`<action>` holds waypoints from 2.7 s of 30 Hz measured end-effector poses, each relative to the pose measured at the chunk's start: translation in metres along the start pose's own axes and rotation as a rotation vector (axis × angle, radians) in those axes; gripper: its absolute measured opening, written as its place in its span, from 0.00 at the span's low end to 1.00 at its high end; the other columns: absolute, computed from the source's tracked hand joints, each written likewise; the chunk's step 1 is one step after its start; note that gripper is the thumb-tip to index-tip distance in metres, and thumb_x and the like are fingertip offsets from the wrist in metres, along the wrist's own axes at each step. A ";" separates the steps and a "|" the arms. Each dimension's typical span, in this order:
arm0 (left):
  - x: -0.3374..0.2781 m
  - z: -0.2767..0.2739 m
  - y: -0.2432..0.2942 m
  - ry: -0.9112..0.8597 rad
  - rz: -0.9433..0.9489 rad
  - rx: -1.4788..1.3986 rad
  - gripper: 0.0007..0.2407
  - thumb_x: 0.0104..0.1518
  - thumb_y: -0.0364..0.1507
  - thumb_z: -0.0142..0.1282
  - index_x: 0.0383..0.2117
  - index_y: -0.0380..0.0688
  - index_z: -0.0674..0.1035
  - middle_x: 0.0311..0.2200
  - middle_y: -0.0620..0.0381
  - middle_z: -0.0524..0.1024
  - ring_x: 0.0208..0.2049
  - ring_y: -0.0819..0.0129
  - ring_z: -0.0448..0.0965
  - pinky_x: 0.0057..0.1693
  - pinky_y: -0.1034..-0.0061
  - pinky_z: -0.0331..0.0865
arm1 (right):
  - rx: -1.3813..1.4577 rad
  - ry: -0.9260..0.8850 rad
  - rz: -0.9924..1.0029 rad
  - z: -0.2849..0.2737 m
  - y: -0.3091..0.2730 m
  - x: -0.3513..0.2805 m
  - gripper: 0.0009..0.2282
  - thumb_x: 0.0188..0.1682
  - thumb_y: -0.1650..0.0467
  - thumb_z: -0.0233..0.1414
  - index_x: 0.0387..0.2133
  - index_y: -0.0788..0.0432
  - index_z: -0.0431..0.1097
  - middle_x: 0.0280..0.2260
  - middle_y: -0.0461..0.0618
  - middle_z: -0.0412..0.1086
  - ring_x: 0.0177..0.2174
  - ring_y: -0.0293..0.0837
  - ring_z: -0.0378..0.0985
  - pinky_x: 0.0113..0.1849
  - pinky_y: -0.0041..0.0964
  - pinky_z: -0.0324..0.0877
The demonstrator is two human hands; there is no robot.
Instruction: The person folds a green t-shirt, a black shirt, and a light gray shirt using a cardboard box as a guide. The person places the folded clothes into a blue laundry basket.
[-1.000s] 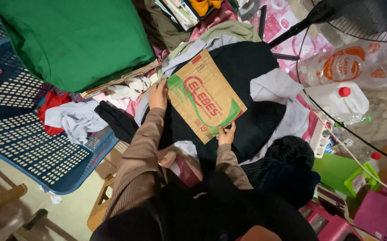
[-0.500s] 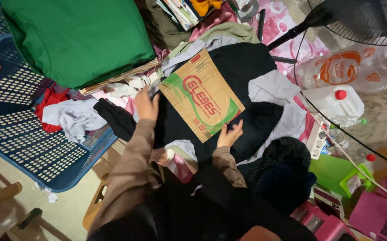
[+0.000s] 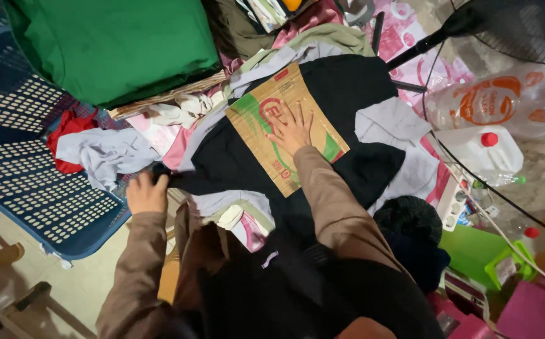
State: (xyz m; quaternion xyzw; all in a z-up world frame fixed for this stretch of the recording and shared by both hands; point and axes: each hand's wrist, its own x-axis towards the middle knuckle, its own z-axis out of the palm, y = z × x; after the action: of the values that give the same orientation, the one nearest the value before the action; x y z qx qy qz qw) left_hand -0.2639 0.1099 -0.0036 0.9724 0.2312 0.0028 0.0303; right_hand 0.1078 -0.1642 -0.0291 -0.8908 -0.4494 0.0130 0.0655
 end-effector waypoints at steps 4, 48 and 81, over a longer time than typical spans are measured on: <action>0.030 -0.098 0.087 0.019 -0.273 -0.428 0.15 0.59 0.24 0.54 0.52 0.56 0.79 0.50 0.45 0.72 0.44 0.43 0.76 0.47 0.53 0.73 | -0.007 0.001 0.024 0.003 -0.001 0.004 0.30 0.46 0.46 0.55 0.64 0.25 0.58 0.72 0.47 0.40 0.68 0.68 0.35 0.57 0.87 0.38; 0.256 0.121 0.211 -0.611 0.521 -0.400 0.26 0.69 0.44 0.26 0.73 0.52 0.49 0.75 0.62 0.34 0.75 0.57 0.28 0.73 0.51 0.28 | 0.384 0.262 0.372 0.056 -0.003 -0.078 0.06 0.47 0.70 0.56 0.35 0.59 0.76 0.41 0.56 0.73 0.47 0.59 0.72 0.55 0.55 0.65; 0.236 0.131 0.208 -0.264 0.592 -0.270 0.36 0.65 0.51 0.44 0.75 0.42 0.54 0.77 0.53 0.38 0.76 0.46 0.34 0.72 0.38 0.34 | 1.054 0.071 0.998 0.033 0.069 -0.341 0.10 0.48 0.70 0.63 0.36 0.66 0.76 0.32 0.50 0.76 0.34 0.41 0.76 0.39 0.38 0.71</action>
State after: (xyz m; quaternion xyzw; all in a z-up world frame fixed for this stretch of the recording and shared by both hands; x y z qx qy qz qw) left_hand 0.0432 0.0236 -0.1236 0.9765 -0.0689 -0.0836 0.1863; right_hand -0.0431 -0.4751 -0.0825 -0.8396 0.0792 0.2273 0.4870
